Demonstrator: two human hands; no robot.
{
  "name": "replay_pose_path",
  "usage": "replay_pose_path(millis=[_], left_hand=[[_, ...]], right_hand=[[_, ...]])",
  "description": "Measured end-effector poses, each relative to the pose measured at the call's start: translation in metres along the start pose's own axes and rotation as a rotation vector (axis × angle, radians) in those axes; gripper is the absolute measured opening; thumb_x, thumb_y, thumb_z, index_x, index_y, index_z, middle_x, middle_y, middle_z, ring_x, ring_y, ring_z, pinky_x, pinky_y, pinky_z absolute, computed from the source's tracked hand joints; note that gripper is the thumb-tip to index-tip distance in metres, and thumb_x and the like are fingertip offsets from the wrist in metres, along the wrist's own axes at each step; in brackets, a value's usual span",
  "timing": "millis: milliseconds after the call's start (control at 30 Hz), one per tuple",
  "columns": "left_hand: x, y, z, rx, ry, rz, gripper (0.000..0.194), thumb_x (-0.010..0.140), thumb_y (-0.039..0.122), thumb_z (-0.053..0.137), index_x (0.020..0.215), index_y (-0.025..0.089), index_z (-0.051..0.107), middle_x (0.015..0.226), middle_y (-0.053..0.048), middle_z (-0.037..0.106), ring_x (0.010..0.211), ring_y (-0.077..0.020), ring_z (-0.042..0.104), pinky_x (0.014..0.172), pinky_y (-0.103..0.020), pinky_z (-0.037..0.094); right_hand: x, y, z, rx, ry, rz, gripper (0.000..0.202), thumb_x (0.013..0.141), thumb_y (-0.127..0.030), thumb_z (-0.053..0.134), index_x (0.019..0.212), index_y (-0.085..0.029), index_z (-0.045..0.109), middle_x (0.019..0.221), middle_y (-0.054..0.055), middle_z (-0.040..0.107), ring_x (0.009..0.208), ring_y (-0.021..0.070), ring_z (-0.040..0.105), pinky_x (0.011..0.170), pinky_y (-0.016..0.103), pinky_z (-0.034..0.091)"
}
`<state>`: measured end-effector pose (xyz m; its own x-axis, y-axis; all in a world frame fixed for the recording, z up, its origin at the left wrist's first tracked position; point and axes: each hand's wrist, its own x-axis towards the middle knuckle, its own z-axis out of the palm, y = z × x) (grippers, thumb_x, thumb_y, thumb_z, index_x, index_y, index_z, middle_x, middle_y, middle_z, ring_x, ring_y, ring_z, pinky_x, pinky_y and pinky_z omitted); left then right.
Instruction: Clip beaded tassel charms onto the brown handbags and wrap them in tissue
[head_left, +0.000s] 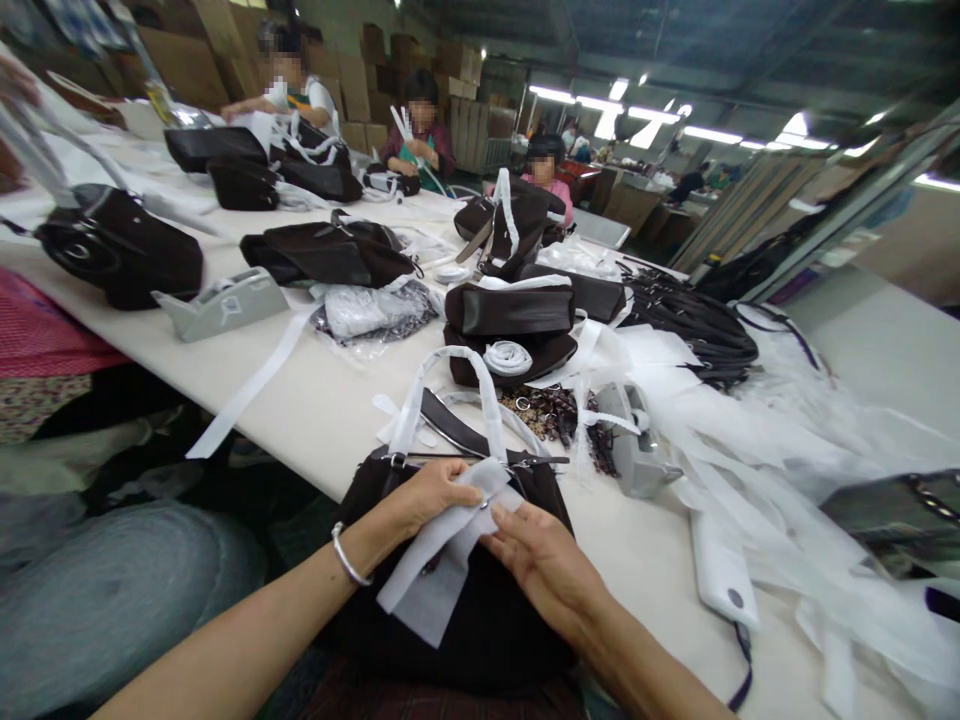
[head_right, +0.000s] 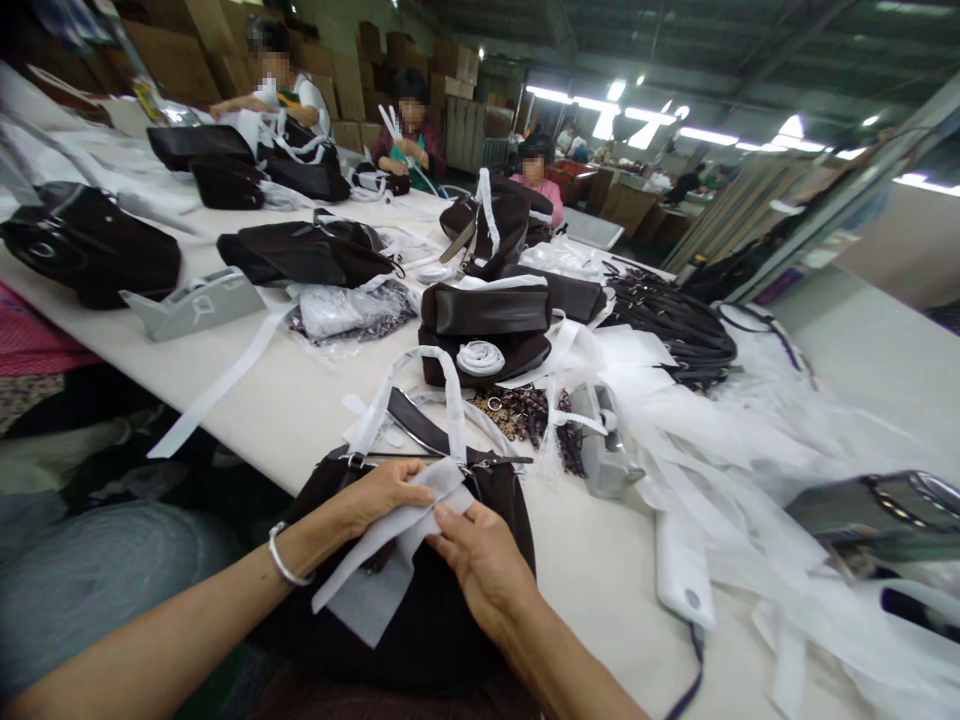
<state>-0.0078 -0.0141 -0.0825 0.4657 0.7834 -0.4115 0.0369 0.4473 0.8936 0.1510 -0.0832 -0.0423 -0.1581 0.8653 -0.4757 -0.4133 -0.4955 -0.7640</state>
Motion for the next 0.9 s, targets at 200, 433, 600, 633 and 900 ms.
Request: replay_pose_path(millis=[200, 433, 600, 633, 900], left_hand=[[0.005, 0.002, -0.006, -0.266, -0.162, -0.085, 0.037, 0.058, 0.018, 0.077, 0.092, 0.010, 0.066, 0.080, -0.005, 0.068, 0.064, -0.0138, 0.059, 0.062, -0.025, 0.044], [0.006, -0.006, -0.009, -0.294, -0.193, -0.081, 0.032, 0.061, 0.018, 0.078, 0.089, 0.011, 0.065, 0.080, -0.004, 0.067, 0.062, -0.0115, 0.056, 0.061, -0.024, 0.043], [-0.004, 0.007, -0.003, -0.159, -0.139, -0.047, 0.037, 0.068, 0.028, 0.074, 0.100, 0.015, 0.061, 0.078, -0.001, 0.063, 0.058, -0.0103, 0.057, 0.055, -0.021, 0.043], [-0.006, 0.010, -0.002, -0.112, -0.108, -0.037, 0.038, 0.070, 0.030, 0.073, 0.102, 0.016, 0.060, 0.079, 0.000, 0.063, 0.057, -0.0103, 0.057, 0.054, -0.021, 0.044], [-0.017, 0.015, 0.001, 0.039, -0.091, 0.063, 0.029, 0.079, 0.030, 0.062, 0.105, 0.019, 0.057, 0.094, -0.002, 0.060, 0.065, -0.0120, 0.060, 0.058, -0.023, 0.049]], right_hand=[[-0.020, -0.031, -0.036, -1.229, -0.027, -0.690, 0.064, 0.079, -0.011, 0.065, 0.138, -0.031, 0.049, 0.143, 0.008, 0.048, 0.127, 0.0287, 0.048, 0.101, 0.049, 0.045], [0.031, -0.052, -0.030, -1.570, -0.470, -1.253, 0.016, 0.093, -0.014, 0.053, 0.098, -0.022, 0.066, 0.095, 0.002, 0.072, 0.099, 0.0184, 0.060, 0.098, 0.040, 0.040], [0.048, -0.063, -0.024, -1.680, -0.603, -1.103, 0.023, 0.096, -0.018, 0.044, 0.096, -0.020, 0.066, 0.088, 0.006, 0.069, 0.081, 0.0177, 0.058, 0.076, 0.031, 0.043], [0.052, -0.062, -0.024, -1.690, -0.579, -1.045, 0.024, 0.096, -0.018, 0.044, 0.093, -0.021, 0.067, 0.086, 0.006, 0.068, 0.078, 0.0177, 0.057, 0.073, 0.030, 0.043], [0.071, -0.051, -0.024, -1.527, -0.354, -0.927, 0.018, 0.087, -0.032, 0.065, 0.101, -0.022, 0.067, 0.093, 0.008, 0.067, 0.091, 0.0235, 0.056, 0.082, 0.037, 0.042]])
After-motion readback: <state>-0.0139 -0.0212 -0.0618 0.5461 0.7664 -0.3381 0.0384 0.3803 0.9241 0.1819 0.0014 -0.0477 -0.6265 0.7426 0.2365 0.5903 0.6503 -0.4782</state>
